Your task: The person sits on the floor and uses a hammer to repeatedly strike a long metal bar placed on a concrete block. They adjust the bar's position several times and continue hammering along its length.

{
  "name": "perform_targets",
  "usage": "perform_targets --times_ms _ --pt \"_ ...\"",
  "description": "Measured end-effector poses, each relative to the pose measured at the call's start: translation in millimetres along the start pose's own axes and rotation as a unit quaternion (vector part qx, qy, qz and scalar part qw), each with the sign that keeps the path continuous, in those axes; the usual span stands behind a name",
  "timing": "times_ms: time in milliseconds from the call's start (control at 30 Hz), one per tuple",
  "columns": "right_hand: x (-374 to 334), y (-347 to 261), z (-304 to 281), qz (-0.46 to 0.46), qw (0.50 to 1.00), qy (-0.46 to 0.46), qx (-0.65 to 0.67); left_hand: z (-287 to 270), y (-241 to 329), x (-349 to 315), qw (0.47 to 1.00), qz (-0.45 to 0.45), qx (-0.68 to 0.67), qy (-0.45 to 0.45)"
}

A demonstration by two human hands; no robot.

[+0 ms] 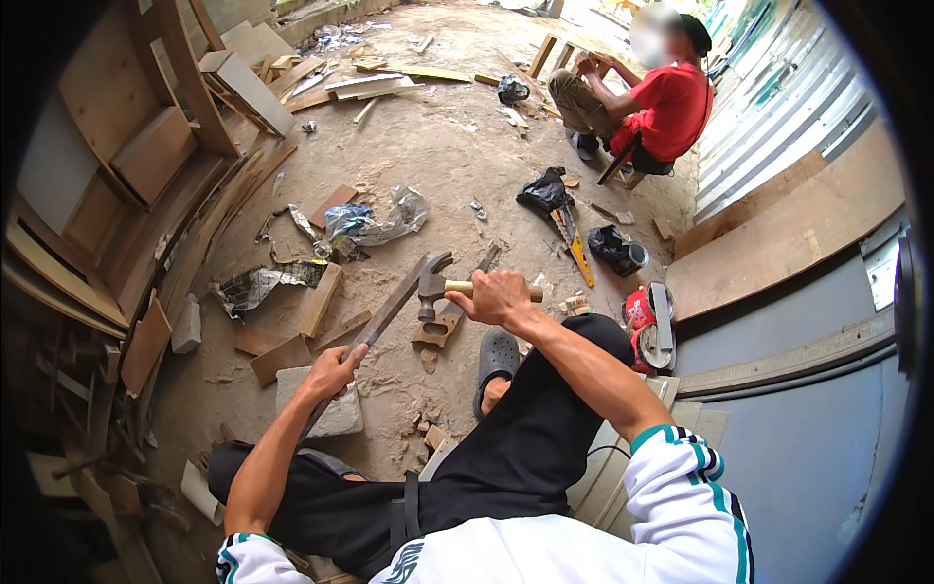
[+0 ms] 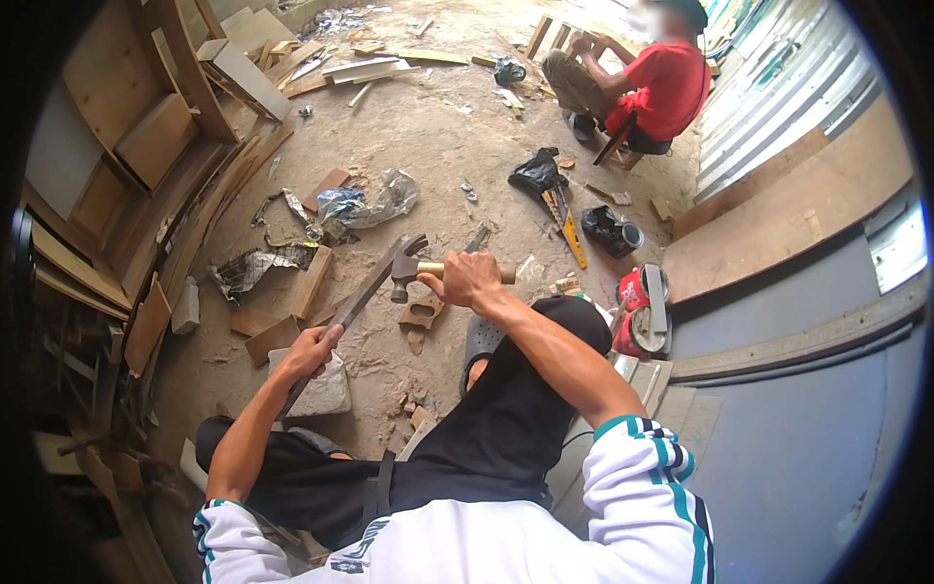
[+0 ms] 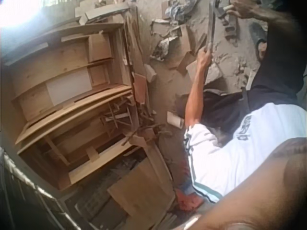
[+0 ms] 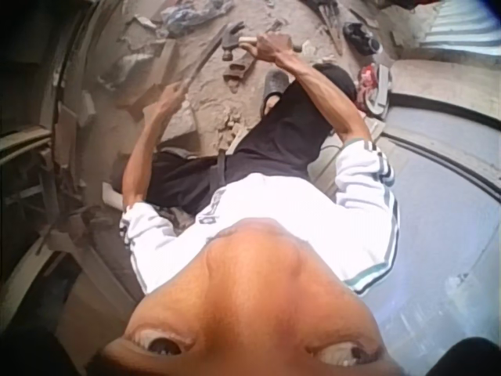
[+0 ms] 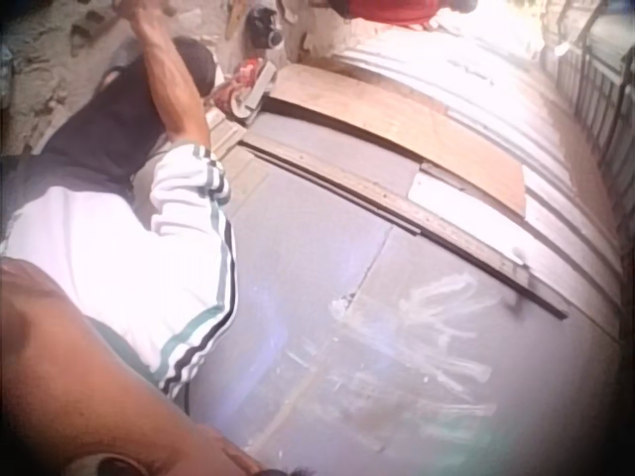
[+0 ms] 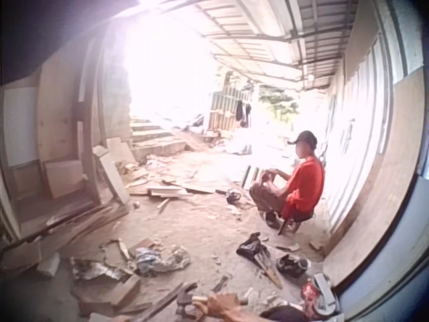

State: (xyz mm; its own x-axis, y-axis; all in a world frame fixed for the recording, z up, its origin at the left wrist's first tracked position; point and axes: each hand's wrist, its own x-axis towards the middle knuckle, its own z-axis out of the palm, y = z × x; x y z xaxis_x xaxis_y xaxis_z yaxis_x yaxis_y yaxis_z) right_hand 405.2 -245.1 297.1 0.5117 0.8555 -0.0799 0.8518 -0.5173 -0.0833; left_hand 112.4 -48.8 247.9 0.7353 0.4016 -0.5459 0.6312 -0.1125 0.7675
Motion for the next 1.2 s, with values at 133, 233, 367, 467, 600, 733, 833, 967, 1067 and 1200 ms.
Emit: perform_targets --times_ms 133,233,367,467,600,733,833,967,1067,1200 --pt "0.0 -10.0 3.5 0.022 1.000 -0.001 0.007 11.2 3.9 -8.2 1.000 -0.017 -0.013 0.023" --pt "1.2 -17.8 -2.3 0.033 0.999 -0.002 0.025 10.1 7.3 -10.5 0.999 -0.024 -0.003 0.035" --pt "8.6 -18.5 -3.3 0.045 0.999 -0.009 0.022 24.6 8.6 -5.8 0.998 -0.020 -0.007 0.055" --pt "9.3 -17.2 -1.1 0.045 0.999 0.015 0.025 23.0 8.4 -6.1 0.997 -0.004 0.007 0.070" --pt "9.3 -24.2 1.4 0.037 0.999 0.004 0.009 25.7 2.9 -12.4 0.996 -0.010 0.030 0.080" --pt "6.6 -23.7 5.2 0.042 0.999 -0.025 0.018 27.6 8.2 -17.3 0.994 -0.013 0.060 0.086" --pt "6.3 -27.5 4.5 0.046 0.998 -0.036 0.009 30.2 13.9 -21.7 0.994 -0.038 0.068 0.073" --pt "9.5 -37.5 14.6 0.061 0.998 -0.011 0.026 45.0 10.9 -12.7 0.996 -0.045 -0.020 0.080" --pt "14.7 -61.6 28.1 0.082 0.993 -0.008 0.081 66.5 18.6 5.8 0.980 -0.049 -0.132 0.141" --pt "13.5 -58.1 27.1 0.026 0.999 0.015 0.042 20.5 19.1 23.5 0.964 0.040 -0.057 0.256"
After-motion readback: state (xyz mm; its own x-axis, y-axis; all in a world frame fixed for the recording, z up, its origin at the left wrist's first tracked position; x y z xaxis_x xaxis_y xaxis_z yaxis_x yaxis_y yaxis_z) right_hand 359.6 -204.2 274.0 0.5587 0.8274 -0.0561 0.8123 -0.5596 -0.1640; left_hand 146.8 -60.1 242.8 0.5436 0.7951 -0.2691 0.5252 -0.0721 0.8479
